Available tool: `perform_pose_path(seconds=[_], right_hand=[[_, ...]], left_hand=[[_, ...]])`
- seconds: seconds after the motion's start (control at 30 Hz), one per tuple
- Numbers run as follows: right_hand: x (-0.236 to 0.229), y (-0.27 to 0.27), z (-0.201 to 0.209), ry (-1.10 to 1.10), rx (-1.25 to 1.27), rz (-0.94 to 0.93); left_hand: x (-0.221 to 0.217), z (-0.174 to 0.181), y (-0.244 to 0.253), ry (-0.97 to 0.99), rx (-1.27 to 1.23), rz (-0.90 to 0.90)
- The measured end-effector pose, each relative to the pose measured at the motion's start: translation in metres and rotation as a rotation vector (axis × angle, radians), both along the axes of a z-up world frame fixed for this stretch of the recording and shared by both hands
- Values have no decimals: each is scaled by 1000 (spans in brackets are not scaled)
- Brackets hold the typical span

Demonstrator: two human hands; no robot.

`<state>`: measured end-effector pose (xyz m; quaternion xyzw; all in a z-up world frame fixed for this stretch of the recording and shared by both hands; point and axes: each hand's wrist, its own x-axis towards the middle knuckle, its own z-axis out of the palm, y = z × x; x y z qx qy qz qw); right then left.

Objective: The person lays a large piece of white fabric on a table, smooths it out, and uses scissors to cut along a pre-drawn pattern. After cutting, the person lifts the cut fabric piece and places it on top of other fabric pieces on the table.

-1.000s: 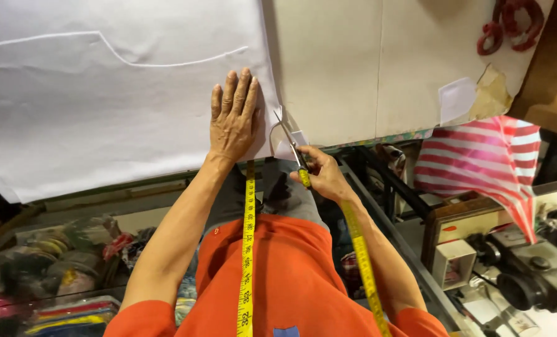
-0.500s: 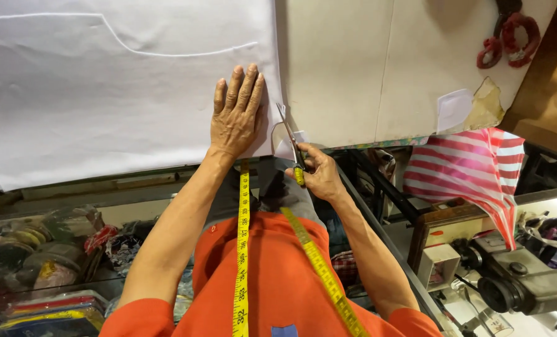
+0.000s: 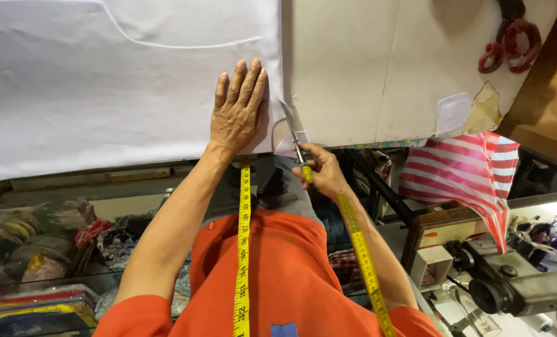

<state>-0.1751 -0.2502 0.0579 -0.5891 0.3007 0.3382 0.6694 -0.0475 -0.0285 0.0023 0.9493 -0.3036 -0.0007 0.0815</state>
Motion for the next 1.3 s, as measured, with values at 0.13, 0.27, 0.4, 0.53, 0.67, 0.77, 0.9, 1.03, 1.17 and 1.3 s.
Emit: perform_pose_path(seconds=[0.13, 0.27, 0.4, 0.53, 0.67, 0.77, 0.9, 1.03, 1.17, 1.3], right_hand=[[15, -2, 14, 6, 37, 41], [26, 1, 24, -43, 21, 88], [15, -4, 28, -6, 55, 126], [14, -5, 23, -27, 87, 89], [27, 4, 18, -116, 24, 69], [30, 6, 10, -134, -21, 94], [21, 9, -8, -143, -83, 86], [9, 12, -29, -200, -33, -21], [5, 16, -30, -159, -27, -107], [10, 17, -26, -160, -23, -90]], left_hand=[[0, 0, 0, -19, 9, -2], [1, 1, 0, 18, -22, -3], [1, -1, 1, -34, -9, 9], [1, 0, 1, -51, 12, -4], [2, -1, 0, -114, -20, 8], [1, -1, 2, -56, 11, -5], [0, -7, -1, -58, 11, -4], [-3, -14, -5, -77, -114, 96], [-1, -13, -6, -103, -112, 99], [-1, -13, -6, -118, -115, 105]])
